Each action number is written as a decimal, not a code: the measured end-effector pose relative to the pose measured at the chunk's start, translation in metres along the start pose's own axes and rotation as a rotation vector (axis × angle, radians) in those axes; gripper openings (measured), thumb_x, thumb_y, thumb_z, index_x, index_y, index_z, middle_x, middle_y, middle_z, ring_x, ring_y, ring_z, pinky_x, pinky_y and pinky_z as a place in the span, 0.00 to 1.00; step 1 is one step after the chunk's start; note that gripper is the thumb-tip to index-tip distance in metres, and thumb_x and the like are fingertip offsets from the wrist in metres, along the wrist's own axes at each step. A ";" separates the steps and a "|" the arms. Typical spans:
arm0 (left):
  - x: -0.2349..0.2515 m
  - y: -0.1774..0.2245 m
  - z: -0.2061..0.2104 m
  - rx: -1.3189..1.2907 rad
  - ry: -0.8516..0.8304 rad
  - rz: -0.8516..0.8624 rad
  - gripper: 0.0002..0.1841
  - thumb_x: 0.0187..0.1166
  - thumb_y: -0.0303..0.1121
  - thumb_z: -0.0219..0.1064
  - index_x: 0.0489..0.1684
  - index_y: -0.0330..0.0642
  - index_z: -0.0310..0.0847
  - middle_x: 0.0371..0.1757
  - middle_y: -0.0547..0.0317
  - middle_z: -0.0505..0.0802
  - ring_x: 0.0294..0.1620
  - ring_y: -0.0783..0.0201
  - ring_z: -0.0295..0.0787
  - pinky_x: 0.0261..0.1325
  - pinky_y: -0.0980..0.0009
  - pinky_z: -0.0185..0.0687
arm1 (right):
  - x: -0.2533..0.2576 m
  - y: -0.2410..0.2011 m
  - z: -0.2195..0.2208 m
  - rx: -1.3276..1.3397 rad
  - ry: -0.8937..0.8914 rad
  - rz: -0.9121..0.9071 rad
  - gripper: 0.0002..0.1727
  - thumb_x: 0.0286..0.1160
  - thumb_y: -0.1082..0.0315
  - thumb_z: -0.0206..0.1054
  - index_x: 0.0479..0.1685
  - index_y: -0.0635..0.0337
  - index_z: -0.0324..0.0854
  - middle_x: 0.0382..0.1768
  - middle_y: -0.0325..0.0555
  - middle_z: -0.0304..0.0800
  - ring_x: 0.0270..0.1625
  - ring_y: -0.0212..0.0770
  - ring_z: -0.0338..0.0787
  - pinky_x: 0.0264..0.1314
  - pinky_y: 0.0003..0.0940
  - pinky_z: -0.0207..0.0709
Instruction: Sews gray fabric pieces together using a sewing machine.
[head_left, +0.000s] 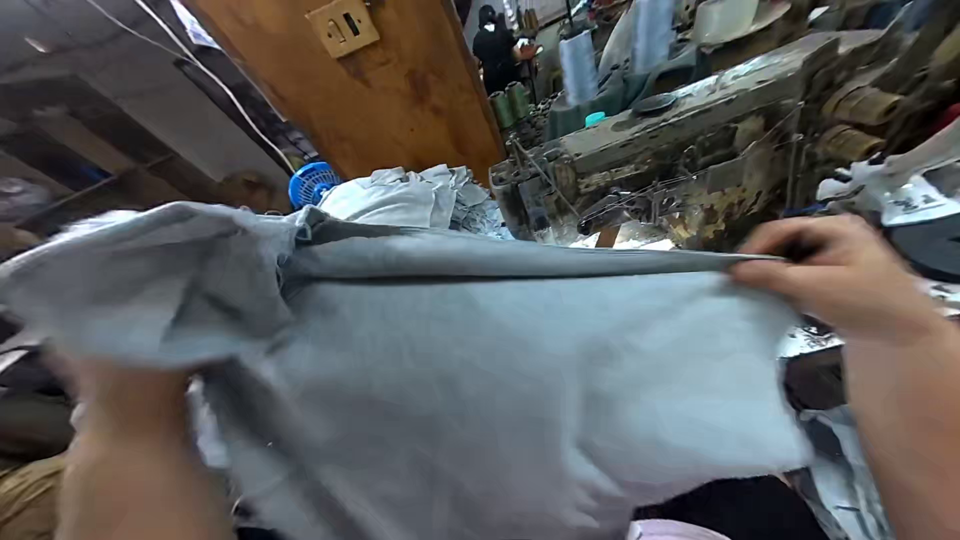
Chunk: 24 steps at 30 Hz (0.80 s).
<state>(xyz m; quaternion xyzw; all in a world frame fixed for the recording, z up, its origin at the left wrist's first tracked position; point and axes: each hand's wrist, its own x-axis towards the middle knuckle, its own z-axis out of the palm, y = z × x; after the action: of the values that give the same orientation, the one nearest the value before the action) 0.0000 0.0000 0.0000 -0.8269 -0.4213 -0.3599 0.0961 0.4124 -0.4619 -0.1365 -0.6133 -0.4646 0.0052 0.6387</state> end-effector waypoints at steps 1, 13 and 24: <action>-0.002 0.043 0.005 0.045 -0.120 -0.025 0.25 0.76 0.31 0.73 0.70 0.28 0.77 0.70 0.23 0.82 0.73 0.25 0.77 0.71 0.24 0.67 | 0.007 0.002 0.016 -0.152 -0.030 0.042 0.06 0.66 0.65 0.78 0.28 0.51 0.86 0.24 0.27 0.85 0.26 0.20 0.82 0.30 0.20 0.80; -0.189 0.272 0.107 -0.571 -0.485 0.613 0.11 0.86 0.33 0.61 0.46 0.40 0.91 0.31 0.56 0.94 0.29 0.60 0.93 0.34 0.58 0.90 | -0.027 0.017 0.108 -0.553 -0.447 -0.141 0.12 0.81 0.64 0.62 0.39 0.57 0.91 0.32 0.44 0.92 0.36 0.43 0.93 0.39 0.46 0.86; -0.273 0.270 0.117 -1.023 -0.443 0.396 0.16 0.91 0.33 0.56 0.56 0.31 0.89 0.43 0.49 0.94 0.45 0.65 0.92 0.54 0.72 0.87 | -0.101 0.033 0.124 -0.525 -0.285 -0.241 0.16 0.83 0.63 0.57 0.37 0.61 0.89 0.29 0.48 0.91 0.32 0.41 0.91 0.34 0.33 0.84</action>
<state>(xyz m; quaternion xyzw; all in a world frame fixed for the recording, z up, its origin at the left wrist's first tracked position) 0.1615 -0.2871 -0.2301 -0.8866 -0.0418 -0.3113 -0.3396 0.2996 -0.4158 -0.2449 -0.6908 -0.6042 -0.1047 0.3832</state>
